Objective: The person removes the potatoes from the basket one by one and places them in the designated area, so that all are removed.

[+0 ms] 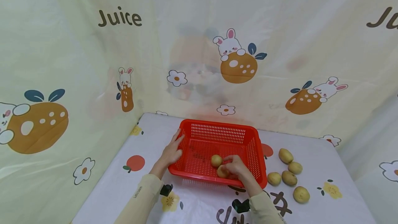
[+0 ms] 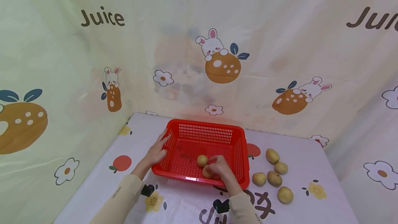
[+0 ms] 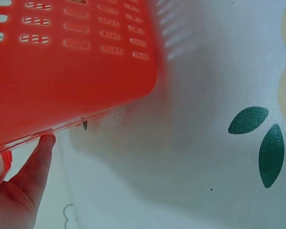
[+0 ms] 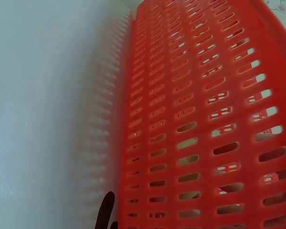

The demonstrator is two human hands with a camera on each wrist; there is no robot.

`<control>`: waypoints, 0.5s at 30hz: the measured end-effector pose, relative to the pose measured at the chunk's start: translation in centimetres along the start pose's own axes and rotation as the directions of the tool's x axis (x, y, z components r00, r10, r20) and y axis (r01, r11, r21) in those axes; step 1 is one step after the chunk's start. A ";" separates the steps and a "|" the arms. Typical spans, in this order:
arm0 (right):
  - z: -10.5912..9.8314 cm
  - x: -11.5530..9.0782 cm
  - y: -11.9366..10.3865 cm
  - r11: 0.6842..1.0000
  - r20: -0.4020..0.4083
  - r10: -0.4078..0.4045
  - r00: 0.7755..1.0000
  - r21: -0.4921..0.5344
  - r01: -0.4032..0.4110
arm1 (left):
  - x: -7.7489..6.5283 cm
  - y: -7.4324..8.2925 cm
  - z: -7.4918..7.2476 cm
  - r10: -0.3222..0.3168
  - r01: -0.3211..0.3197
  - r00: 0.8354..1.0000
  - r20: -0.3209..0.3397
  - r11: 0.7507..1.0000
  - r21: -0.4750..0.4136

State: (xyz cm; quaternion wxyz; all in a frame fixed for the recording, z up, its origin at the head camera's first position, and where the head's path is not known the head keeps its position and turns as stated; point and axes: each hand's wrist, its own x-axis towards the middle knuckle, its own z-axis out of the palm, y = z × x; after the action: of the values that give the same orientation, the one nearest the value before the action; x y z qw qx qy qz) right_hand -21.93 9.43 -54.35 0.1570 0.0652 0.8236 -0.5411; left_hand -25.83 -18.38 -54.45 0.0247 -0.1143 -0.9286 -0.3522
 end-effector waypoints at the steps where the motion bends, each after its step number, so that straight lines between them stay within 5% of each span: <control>1: 0.0 0.0 0.0 1.000 -0.001 0.002 1.000 0.000 -0.002 | 0.0 0.0 0.0 -0.005 0.005 1.000 0.004 1.000 -0.002; 15: 0.1 -0.2 -0.1 1.000 0.006 0.008 1.000 0.002 -0.008 | -0.1 0.1 0.0 -0.012 0.012 1.000 0.002 1.000 -0.017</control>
State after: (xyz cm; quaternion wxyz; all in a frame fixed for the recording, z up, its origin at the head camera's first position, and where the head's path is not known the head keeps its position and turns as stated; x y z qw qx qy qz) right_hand -21.79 9.30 -54.25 0.1616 0.0673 0.8223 -0.5415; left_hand -25.75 -18.33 -54.41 0.0207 -0.1095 -0.9262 -0.3602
